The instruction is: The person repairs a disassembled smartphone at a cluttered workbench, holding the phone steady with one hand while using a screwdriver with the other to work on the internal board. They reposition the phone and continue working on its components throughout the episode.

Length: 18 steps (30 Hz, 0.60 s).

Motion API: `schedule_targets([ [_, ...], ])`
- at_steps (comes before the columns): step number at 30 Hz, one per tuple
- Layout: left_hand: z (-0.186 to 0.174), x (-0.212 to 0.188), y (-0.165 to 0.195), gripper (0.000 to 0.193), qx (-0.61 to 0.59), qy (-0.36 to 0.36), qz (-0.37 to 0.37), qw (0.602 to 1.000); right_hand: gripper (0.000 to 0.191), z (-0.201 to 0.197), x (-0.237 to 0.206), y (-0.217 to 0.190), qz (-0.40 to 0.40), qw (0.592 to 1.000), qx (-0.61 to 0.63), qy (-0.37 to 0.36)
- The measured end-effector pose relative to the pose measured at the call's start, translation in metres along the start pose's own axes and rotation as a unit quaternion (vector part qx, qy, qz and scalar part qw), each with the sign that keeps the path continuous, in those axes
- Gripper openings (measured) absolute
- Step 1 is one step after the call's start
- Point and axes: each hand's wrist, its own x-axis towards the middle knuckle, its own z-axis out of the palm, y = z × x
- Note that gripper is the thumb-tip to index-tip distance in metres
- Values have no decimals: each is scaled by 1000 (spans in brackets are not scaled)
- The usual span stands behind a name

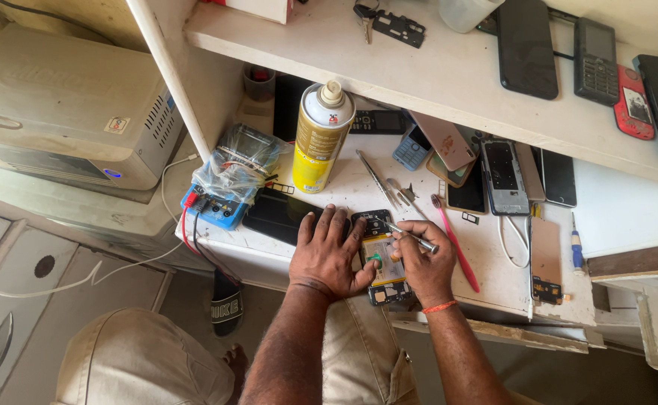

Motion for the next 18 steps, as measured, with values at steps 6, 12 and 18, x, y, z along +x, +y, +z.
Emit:
schedule_targets([
  [6, 0, -1, 0, 79, -5, 8, 3, 1000, 19, 0, 1, 0, 1, 1000, 3, 1],
  [12, -1, -1, 0, 78, -8, 8, 2, 1000, 17, 1, 2, -1, 2, 1000, -1, -1],
  [18, -2, 0, 0, 79, -5, 2, 2, 1000, 16, 0, 12, -14, -6, 998, -55, -23],
])
